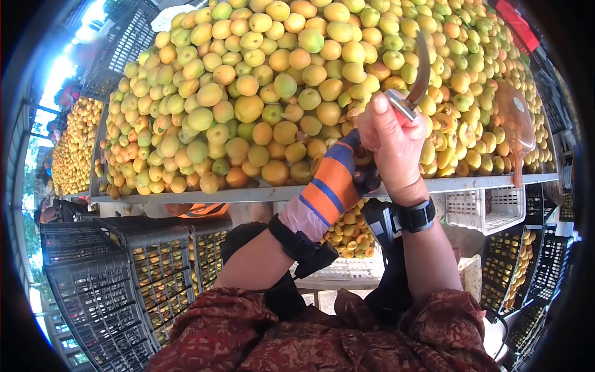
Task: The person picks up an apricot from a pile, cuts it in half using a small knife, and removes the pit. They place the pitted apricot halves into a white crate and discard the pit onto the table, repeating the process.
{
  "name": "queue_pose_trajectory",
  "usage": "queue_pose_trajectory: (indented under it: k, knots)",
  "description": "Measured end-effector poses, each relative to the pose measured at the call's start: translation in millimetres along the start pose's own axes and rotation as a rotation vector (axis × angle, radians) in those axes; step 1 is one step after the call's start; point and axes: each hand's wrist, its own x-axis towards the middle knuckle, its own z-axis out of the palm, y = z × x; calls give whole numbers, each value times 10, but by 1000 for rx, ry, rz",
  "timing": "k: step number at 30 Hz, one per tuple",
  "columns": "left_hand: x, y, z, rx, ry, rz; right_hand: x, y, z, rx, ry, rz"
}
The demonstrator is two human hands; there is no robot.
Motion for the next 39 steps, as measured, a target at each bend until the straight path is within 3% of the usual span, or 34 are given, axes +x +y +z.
queue_pose_trajectory:
  k: [2,4,6,7,8,11,13,14,16,18,20,21,26,27,28,31,34,36,37,39]
  knots:
    - [-50,14,43,-154,57,-56,25,26,-11,-5,16,7]
    - [-120,8,101,-66,172,0,164,41,-121,460,261,205]
    - [-145,-31,145,377,220,446,210,124,-188,544,335,307]
    - [-64,-56,108,526,120,621,197,145,-194,592,393,361]
    - [-9,-82,64,525,120,621,187,153,-195,640,449,414]
    - [109,-108,-67,463,118,506,145,40,-117,523,302,296]
    - [107,-51,-168,1318,52,1024,105,36,-60,319,152,142]
    - [103,-48,-146,1316,54,1027,70,49,-14,318,148,141]
    - [94,-41,-86,25,-218,233,-2,58,96,29,78,-29]
    - [86,31,-138,-116,-279,127,53,74,37,18,64,-63]
    - [36,163,-123,-400,-397,-92,211,-12,-117,391,262,90]
    - [31,208,-14,-255,-28,-24,275,-15,-200,415,343,142]
    - [28,361,-47,-5,14,231,200,73,-155,-197,141,355]
    - [50,343,-59,85,88,306,155,83,-176,-292,-44,350]
    - [43,342,-34,172,162,381,162,195,-102,-437,-145,128]
    - [16,344,-33,176,148,444,89,181,-123,-533,-227,281]
    - [4,329,-79,190,137,496,88,120,-137,-633,-237,170]
    - [-22,360,-114,163,131,514,178,56,-186,-789,36,185]
    - [-46,384,-162,162,75,468,207,83,-235,-774,62,100]
    - [-43,402,-164,161,12,426,185,176,-236,-656,-36,87]
